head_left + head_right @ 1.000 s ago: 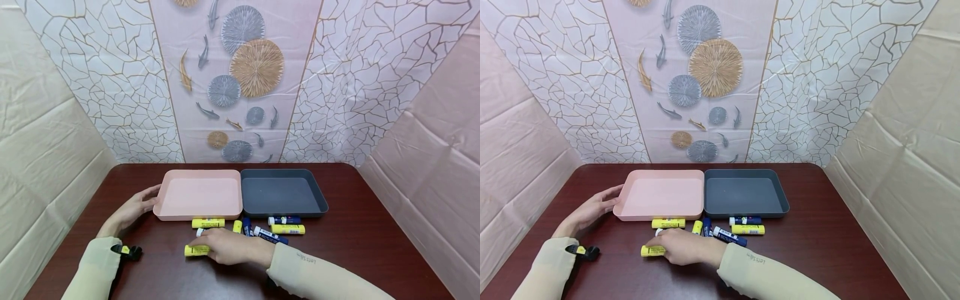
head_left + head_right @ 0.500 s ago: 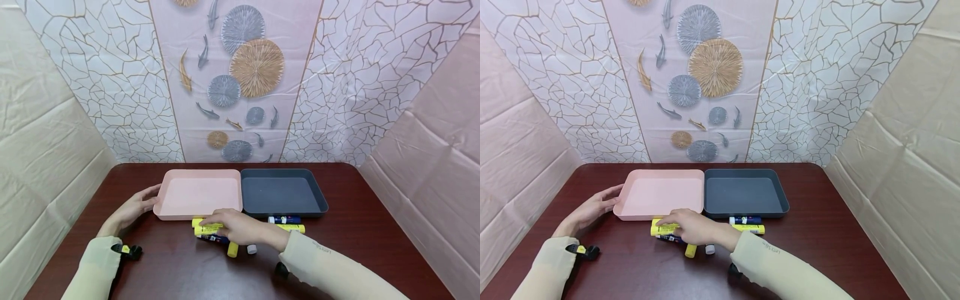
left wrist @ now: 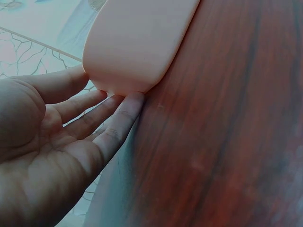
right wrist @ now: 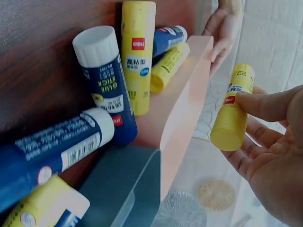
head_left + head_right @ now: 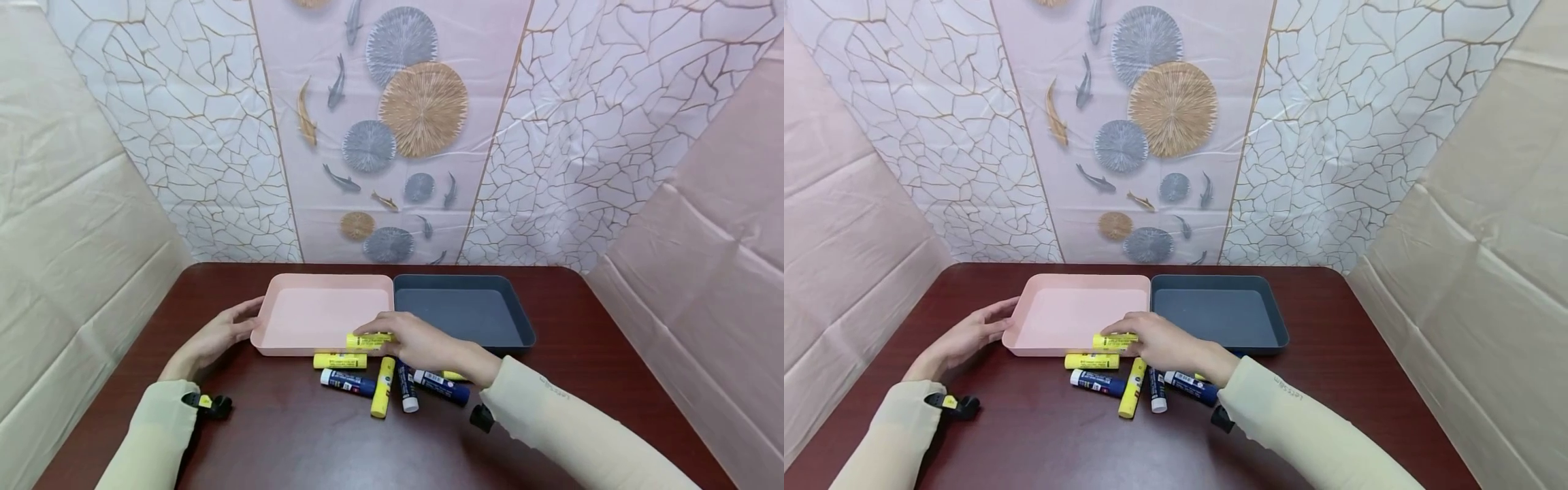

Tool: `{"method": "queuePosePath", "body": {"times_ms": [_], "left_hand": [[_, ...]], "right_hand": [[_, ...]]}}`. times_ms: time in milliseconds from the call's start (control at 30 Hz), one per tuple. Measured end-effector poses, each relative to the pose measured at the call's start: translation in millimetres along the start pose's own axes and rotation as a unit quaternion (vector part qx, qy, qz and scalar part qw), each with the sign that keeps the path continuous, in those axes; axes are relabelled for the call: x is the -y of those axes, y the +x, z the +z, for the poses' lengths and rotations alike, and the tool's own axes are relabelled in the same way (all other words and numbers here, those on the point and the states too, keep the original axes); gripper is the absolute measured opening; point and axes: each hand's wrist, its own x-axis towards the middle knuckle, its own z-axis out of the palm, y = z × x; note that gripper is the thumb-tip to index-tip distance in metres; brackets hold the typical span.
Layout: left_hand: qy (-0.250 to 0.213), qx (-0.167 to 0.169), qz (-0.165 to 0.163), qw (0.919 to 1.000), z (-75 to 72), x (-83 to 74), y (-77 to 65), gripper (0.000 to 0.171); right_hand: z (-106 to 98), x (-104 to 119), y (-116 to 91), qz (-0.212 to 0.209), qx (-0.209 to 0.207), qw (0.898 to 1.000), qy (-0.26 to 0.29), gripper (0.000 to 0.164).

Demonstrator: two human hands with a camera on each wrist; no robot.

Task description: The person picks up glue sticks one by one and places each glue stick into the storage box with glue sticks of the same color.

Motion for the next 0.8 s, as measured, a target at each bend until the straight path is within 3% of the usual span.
{"method": "queuePosePath", "body": {"times_ms": [400, 800], "left_hand": [[-0.007, 0.003, 0.004, 1.0, -0.4, 4.1, -1.2, 0.066], [0.0, -0.003, 0.0, 1.0, -0.4, 0.7, -3.0, 0.068]], "right_hand": [[-24, -20, -13, 0.024, -0.035, 0.999, -0.011, 0.051], [-48, -45, -27, 0.065, -0.046, 0.997, 0.012, 0.051]]}}
